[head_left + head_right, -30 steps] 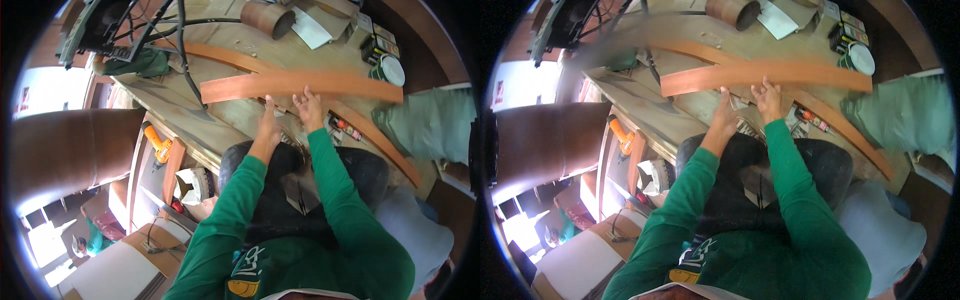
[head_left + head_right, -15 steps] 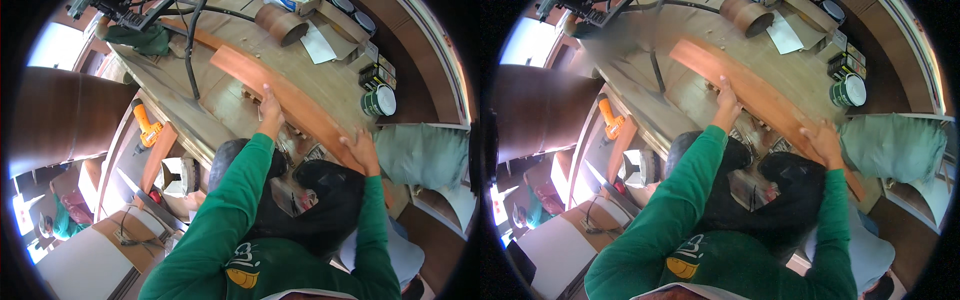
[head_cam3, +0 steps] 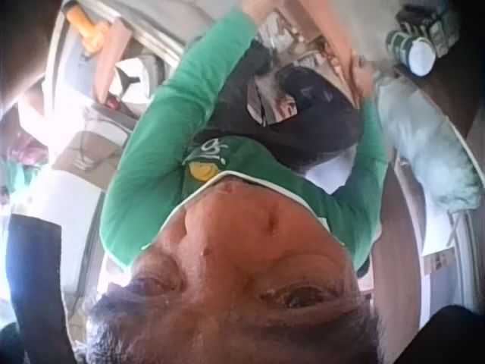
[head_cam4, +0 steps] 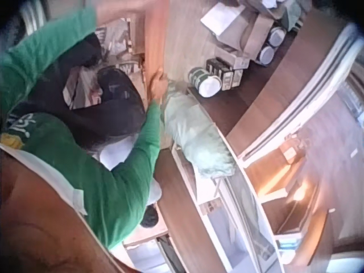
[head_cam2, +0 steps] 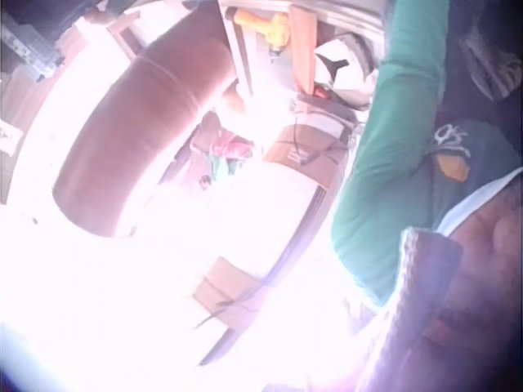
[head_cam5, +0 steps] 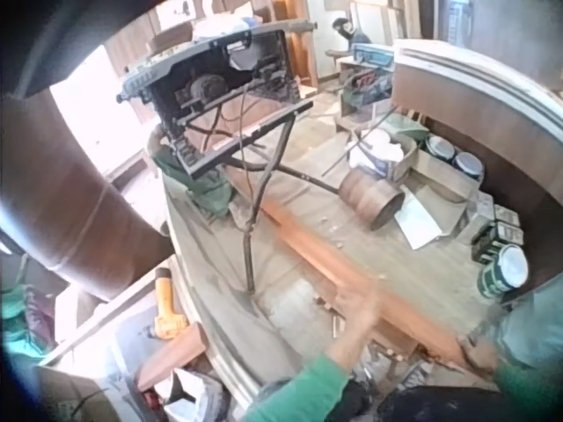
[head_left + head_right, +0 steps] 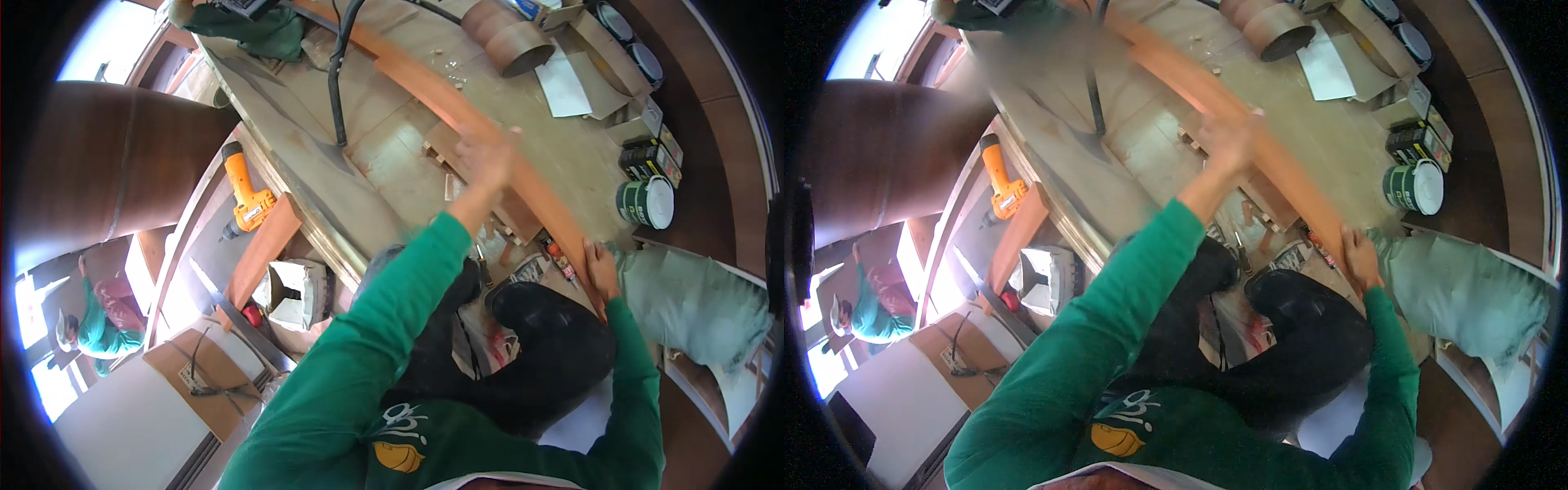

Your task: The person measures a curved piece of wood with a tape measure, marks it with a pencil using a square tool, and then cuts it using a hand saw while supporting it on their lap.

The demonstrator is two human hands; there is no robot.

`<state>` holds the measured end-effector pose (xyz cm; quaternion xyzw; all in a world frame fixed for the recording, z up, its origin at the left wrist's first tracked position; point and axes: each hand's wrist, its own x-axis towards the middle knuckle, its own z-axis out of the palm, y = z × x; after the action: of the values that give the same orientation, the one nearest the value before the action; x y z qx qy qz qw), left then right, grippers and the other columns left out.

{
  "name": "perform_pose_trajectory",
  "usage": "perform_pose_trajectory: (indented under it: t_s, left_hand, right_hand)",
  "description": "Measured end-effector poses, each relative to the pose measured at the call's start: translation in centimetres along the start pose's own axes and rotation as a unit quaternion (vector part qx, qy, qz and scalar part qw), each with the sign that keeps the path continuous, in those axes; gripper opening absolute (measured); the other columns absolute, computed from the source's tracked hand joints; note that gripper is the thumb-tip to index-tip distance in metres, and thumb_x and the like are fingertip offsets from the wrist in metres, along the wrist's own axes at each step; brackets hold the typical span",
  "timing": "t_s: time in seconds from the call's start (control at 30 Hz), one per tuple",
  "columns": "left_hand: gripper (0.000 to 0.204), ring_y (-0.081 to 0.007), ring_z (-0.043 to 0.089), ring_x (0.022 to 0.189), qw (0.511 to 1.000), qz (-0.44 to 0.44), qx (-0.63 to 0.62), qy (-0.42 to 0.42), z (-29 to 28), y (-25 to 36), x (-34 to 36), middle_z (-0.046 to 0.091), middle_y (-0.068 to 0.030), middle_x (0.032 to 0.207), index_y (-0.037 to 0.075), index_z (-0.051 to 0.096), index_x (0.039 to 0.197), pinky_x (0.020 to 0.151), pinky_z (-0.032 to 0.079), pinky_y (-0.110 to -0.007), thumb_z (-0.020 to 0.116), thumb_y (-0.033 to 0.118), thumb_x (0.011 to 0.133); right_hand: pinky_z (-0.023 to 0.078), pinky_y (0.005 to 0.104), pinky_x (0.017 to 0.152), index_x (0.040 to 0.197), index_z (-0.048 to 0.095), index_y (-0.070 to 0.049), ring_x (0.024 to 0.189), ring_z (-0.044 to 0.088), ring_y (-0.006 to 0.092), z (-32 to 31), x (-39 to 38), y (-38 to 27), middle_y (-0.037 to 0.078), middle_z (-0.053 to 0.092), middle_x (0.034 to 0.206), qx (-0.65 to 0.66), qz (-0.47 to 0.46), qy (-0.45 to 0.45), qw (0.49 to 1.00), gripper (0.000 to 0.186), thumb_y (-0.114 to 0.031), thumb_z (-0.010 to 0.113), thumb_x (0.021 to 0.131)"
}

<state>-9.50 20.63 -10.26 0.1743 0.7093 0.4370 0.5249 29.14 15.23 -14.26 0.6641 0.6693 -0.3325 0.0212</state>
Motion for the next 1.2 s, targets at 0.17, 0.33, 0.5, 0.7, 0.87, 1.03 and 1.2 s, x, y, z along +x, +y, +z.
perform_pose_trajectory:
  t_s: [0.17, 0.33, 0.5, 0.7, 0.87, 1.03, 1.2]
  left_hand:
    - [0.099, -0.0543, 0.027, 0.153, 0.95, 0.244, 0.073, -0.179, 1.3, 0.2, -11.0, 0.027, -0.036, 0.158, -0.009, 0.016, 0.163, 0.127, 0.03, -0.054, 0.076, 0.036, 0.098]
    - [0.088, -0.0555, 0.038, 0.142, 0.947, 0.221, 0.06, -0.223, 3.0, -0.9, -11.0, 0.033, -0.0355, 0.147, -0.01, 0.023, 0.159, 0.122, 0.036, -0.054, 0.075, 0.027, 0.098]
    - [0.08, -0.0539, 0.046, 0.131, 0.958, 0.268, 0.047, -0.093, 1.1, 1.1, -8.9, 0.036, -0.0338, 0.141, -0.009, 0.028, 0.156, 0.113, 0.043, -0.055, 0.075, 0.021, 0.098]
    - [0.078, -0.053, 0.053, 0.124, 0.937, 0.336, 0.094, 0.011, -1.1, 2.6, -5.7, 0.039, -0.0315, 0.142, -0.008, 0.035, 0.154, 0.107, 0.048, -0.055, 0.078, 0.018, 0.095]
    - [0.075, -0.0526, 0.056, 0.123, 0.911, 0.385, 0.146, 0.0, -0.8, 2.9, -5.9, 0.041, -0.0292, 0.144, -0.006, 0.04, 0.153, 0.105, 0.049, -0.055, 0.078, 0.018, 0.093]
    - [0.075, -0.0517, 0.058, 0.125, 0.89, 0.399, 0.211, -0.062, 0.3, 1.5, -6.8, 0.043, -0.0287, 0.144, -0.002, 0.044, 0.153, 0.102, 0.051, -0.056, 0.08, 0.022, 0.092]
    - [0.069, -0.0477, 0.062, 0.123, 0.83, 0.428, 0.33, -0.14, 1.9, -0.3, -8.4, 0.048, -0.0275, 0.143, -0.001, 0.051, 0.147, 0.099, 0.052, -0.056, 0.08, 0.025, 0.091]
  right_hand:
    - [0.05, 0.053, 0.091, 0.11, 0.071, 0.004, 0.108, 0.066, 0.0482, 5.5, 10.3, -7.4, 0.03, 0.072, 0.114, -0.03, -0.098, -0.007, 0.995, 0.06, -0.051, 0.05, 0.11]
    - [0.05, 0.0553, 0.102, 0.116, 0.076, 0.004, 0.117, 0.068, 0.0493, 13.0, 22.0, -15.7, 0.032, 0.073, 0.12, -0.066, -0.001, 0.023, 0.998, 0.081, -0.07, 0.046, 0.104]
    - [0.048, 0.0563, 0.108, 0.117, 0.075, 0.009, 0.124, 0.065, 0.0529, 16.2, 28.2, -26.1, 0.038, 0.069, 0.124, -0.049, -0.069, 0.006, 0.996, 0.09, -0.073, 0.041, 0.104]
    - [0.046, 0.0525, 0.113, 0.123, 0.072, 0.011, 0.131, 0.061, 0.0519, 17.1, 33.5, -34.7, 0.04, 0.065, 0.132, -0.034, -0.186, -0.019, 0.982, 0.09, -0.071, 0.041, 0.105]
    - [0.04, 0.0498, 0.12, 0.147, 0.054, 0.01, 0.143, 0.051, 0.0495, 14.3, 36.3, -29.9, 0.039, 0.055, 0.148, 0.081, -0.179, 0.078, 0.977, 0.089, -0.069, 0.045, 0.106]
    - [0.037, 0.0507, 0.123, 0.155, 0.048, 0.007, 0.147, 0.047, 0.0489, 11.2, 30.4, -23.4, 0.037, 0.05, 0.155, 0.031, -0.183, 0.196, 0.963, 0.085, -0.06, 0.054, 0.104]
    - [0.035, 0.0566, 0.123, 0.161, 0.039, 0.005, 0.15, 0.042, 0.0459, 13.2, 16.2, -10.4, 0.031, 0.047, 0.158, 0.047, -0.004, 0.094, 0.994, 0.096, -0.06, 0.068, 0.096]
